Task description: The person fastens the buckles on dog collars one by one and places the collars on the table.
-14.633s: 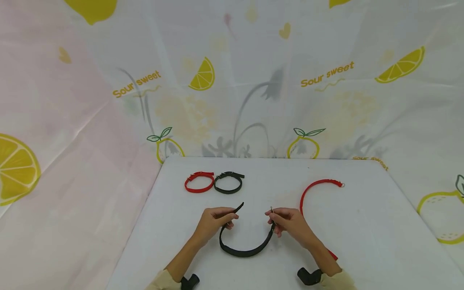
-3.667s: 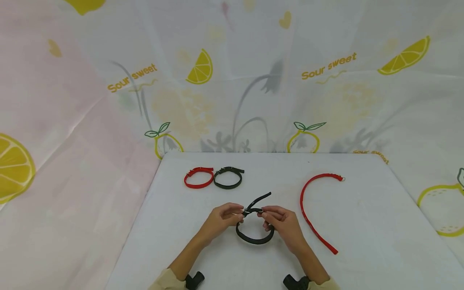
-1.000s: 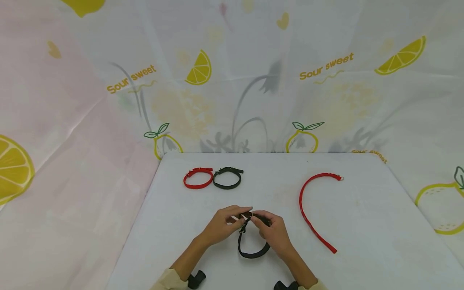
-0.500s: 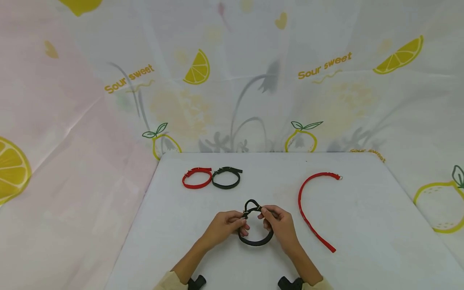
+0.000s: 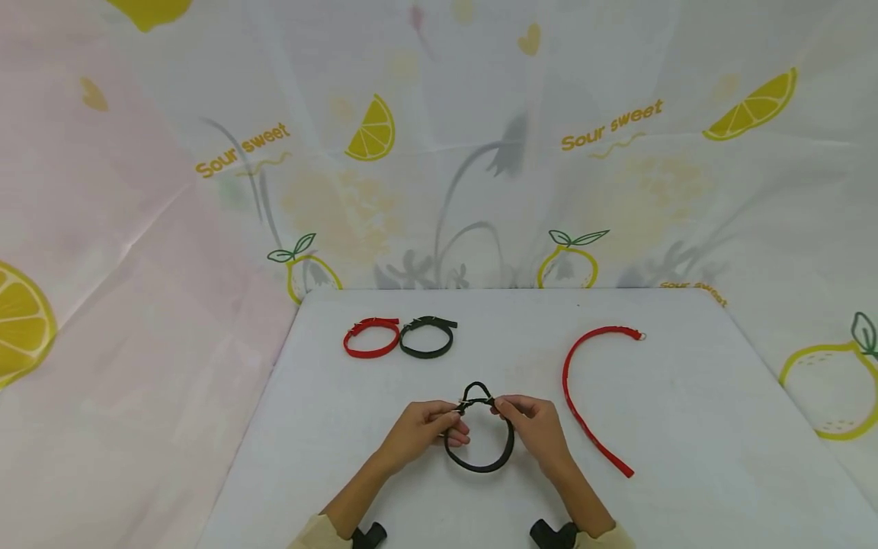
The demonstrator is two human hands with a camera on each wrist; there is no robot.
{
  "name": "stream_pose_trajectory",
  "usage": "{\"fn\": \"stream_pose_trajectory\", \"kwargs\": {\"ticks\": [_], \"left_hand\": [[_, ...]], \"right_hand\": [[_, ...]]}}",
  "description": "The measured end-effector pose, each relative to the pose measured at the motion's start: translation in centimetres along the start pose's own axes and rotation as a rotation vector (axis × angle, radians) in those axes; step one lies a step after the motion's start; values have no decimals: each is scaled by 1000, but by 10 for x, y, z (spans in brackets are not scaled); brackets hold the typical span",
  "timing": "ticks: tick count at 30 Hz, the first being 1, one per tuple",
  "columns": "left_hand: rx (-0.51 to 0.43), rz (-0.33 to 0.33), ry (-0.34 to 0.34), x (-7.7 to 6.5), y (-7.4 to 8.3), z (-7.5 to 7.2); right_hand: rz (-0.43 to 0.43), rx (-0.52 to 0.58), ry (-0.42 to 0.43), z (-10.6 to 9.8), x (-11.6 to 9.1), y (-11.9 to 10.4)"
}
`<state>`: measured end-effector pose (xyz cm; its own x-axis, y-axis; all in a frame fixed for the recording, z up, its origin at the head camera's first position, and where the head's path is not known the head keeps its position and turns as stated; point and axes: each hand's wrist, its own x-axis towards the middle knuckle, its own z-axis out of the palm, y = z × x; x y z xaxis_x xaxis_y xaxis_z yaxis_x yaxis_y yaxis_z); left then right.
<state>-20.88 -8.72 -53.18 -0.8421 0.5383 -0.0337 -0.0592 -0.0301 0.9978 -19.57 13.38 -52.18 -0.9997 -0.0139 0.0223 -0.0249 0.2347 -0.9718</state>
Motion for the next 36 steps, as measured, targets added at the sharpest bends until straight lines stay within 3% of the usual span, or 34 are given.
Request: {"fn": "stream_pose_trajectory", "kwargs": {"ticks": [8,12,17,25,36], "left_hand": [[-1,9,34,-1,-2,-2],[4,15,61,-1,-2,-2],[-3,12,79,-2,-1,-4],[-36,0,84,-7,9,-7],[-15,-9,117,-8,-4,-18]], "right_hand": [[170,13,-63,-5,3,-6],[215,42,-109,-8,5,-4],[215,34,-178,-10,5,0],[207,-149,-183,-15,1,0],[213,-5,-242,-23,0,5]]}}
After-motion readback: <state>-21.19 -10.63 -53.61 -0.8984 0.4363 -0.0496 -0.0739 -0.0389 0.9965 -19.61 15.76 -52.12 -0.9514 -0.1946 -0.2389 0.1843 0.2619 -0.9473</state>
